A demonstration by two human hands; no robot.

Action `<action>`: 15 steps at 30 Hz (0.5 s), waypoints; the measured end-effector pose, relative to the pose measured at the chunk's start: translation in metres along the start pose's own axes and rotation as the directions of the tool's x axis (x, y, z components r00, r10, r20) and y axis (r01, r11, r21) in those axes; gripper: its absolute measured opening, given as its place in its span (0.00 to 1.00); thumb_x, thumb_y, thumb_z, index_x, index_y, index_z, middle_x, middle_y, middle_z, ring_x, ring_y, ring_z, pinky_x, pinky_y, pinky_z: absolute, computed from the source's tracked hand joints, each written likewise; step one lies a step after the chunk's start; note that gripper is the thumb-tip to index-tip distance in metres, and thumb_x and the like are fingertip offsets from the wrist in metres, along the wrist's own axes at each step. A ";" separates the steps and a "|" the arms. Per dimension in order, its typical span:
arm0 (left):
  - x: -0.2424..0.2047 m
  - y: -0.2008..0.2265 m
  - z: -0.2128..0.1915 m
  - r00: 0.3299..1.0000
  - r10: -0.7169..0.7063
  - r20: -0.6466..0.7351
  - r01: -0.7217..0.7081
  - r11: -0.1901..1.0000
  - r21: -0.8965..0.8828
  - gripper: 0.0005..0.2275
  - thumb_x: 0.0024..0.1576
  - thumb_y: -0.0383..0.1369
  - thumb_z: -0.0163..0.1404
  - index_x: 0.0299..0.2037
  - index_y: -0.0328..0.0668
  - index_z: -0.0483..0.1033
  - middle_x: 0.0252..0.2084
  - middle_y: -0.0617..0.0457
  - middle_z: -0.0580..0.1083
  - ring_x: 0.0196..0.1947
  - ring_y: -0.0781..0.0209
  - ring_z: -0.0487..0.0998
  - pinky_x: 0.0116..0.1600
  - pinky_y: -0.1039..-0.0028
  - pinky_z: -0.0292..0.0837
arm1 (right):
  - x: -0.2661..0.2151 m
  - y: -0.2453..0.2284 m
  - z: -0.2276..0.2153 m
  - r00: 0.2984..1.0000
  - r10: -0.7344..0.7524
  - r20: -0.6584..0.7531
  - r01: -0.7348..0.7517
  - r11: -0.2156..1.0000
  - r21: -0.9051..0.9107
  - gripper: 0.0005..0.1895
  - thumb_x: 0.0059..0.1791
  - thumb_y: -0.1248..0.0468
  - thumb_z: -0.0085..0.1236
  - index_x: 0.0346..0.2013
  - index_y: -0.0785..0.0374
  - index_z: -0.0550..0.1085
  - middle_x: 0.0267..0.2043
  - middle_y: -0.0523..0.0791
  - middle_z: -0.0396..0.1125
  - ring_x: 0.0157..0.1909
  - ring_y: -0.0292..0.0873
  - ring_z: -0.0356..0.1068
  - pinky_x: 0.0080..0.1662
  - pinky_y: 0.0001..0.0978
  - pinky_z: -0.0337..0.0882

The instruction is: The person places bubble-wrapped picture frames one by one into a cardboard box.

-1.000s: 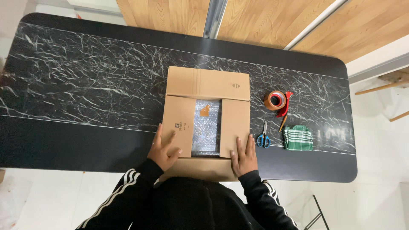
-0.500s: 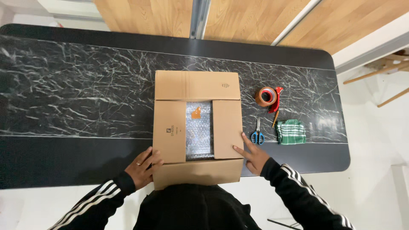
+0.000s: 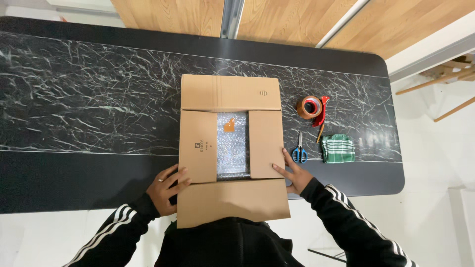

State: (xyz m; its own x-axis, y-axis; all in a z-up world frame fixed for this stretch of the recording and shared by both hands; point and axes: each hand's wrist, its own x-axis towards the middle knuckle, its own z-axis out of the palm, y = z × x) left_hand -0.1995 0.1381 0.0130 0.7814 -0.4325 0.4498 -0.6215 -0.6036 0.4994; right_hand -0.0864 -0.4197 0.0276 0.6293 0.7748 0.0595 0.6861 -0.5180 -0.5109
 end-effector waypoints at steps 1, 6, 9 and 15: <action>0.002 -0.001 -0.001 1.000 -0.014 -0.007 0.014 1.000 0.000 0.29 0.54 0.60 0.56 0.63 0.61 0.79 0.71 0.50 0.70 0.68 0.27 0.68 0.67 0.45 0.66 | 0.002 -0.002 -0.002 1.000 -0.008 -0.018 0.008 1.000 0.000 0.50 0.43 0.32 0.65 0.76 0.44 0.63 0.83 0.68 0.31 0.73 0.71 0.57 0.68 0.55 0.67; 0.007 -0.009 -0.002 1.000 -0.016 -0.008 0.016 1.000 0.011 0.26 0.54 0.61 0.53 0.60 0.66 0.82 0.69 0.54 0.73 0.63 0.36 0.74 0.64 0.51 0.68 | 0.003 -0.006 -0.004 0.994 -0.058 -0.092 0.055 0.998 -0.035 0.47 0.46 0.28 0.54 0.74 0.46 0.67 0.82 0.68 0.36 0.76 0.72 0.53 0.69 0.56 0.63; 0.012 -0.013 -0.003 0.999 -0.033 0.012 0.034 0.994 -0.105 0.24 0.58 0.61 0.47 0.56 0.66 0.84 0.66 0.53 0.75 0.57 0.35 0.76 0.60 0.51 0.70 | 0.004 -0.011 -0.001 0.983 -0.041 -0.181 0.049 0.998 0.037 0.43 0.49 0.30 0.47 0.71 0.48 0.71 0.82 0.65 0.41 0.75 0.71 0.54 0.69 0.55 0.63; 0.049 0.009 -0.023 0.979 -0.204 0.010 0.202 0.960 -0.192 0.08 0.56 0.39 0.61 0.40 0.48 0.89 0.50 0.48 0.83 0.43 0.40 0.83 0.49 0.56 0.80 | 0.016 -0.026 -0.002 0.942 0.050 -0.333 -0.005 0.991 0.135 0.27 0.52 0.47 0.59 0.59 0.59 0.79 0.75 0.62 0.60 0.70 0.71 0.64 0.64 0.61 0.71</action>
State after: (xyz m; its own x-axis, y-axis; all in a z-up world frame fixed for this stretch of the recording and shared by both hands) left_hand -0.1686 0.1271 0.0569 0.8924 -0.3067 0.3310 -0.4494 -0.5383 0.7130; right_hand -0.0938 -0.3946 0.0435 0.7482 0.5835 0.3159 0.6277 -0.4679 -0.6222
